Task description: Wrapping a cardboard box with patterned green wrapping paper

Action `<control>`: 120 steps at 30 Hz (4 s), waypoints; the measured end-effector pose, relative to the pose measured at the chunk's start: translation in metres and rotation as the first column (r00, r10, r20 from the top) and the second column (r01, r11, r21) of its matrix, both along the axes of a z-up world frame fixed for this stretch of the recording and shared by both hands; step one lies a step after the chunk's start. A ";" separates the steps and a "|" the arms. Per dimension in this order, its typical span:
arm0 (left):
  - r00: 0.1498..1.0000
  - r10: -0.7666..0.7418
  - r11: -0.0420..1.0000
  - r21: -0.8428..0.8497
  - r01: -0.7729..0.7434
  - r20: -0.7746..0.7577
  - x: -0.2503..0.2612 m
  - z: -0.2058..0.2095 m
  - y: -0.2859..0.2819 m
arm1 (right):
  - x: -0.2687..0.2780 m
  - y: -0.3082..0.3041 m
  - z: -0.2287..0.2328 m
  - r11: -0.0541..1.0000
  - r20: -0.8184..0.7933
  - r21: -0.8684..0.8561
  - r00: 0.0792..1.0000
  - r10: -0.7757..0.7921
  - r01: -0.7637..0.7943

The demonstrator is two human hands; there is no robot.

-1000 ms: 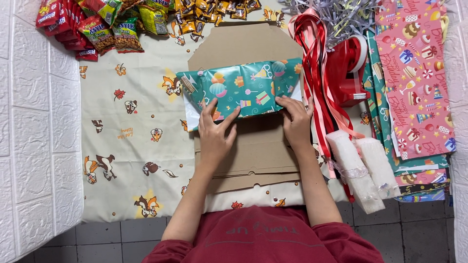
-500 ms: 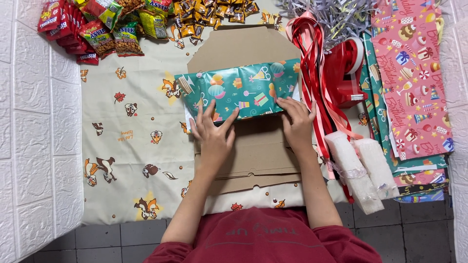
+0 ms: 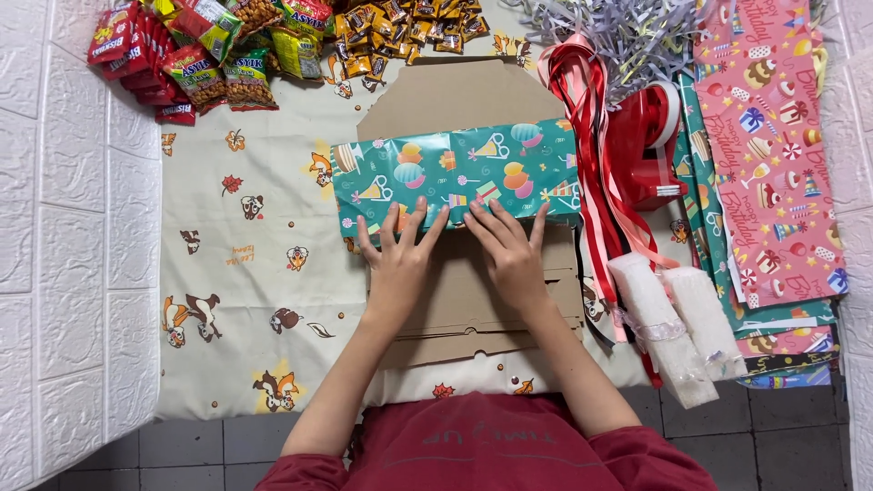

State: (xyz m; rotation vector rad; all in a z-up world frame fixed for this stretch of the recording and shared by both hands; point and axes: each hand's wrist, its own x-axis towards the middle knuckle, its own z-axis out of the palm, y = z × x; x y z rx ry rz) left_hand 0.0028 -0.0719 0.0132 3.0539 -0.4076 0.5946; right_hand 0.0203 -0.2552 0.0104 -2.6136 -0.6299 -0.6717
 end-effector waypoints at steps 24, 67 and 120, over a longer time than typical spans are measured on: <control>0.950 -0.288 0.350 -0.937 -0.015 -0.123 0.021 0.042 0.023 | -0.008 -0.040 0.015 0.603 -0.561 0.740 0.767 0.311 0.297; 0.882 -0.404 0.903 -0.263 0.341 -0.244 -0.028 0.019 0.000 | -0.122 -0.004 -0.048 0.007 -0.497 0.708 0.491 0.715 0.706; 0.885 -0.404 0.910 0.202 0.362 0.232 0.051 0.138 -0.039 | -0.045 0.019 0.124 0.947 -0.720 -0.320 0.658 -0.219 -0.036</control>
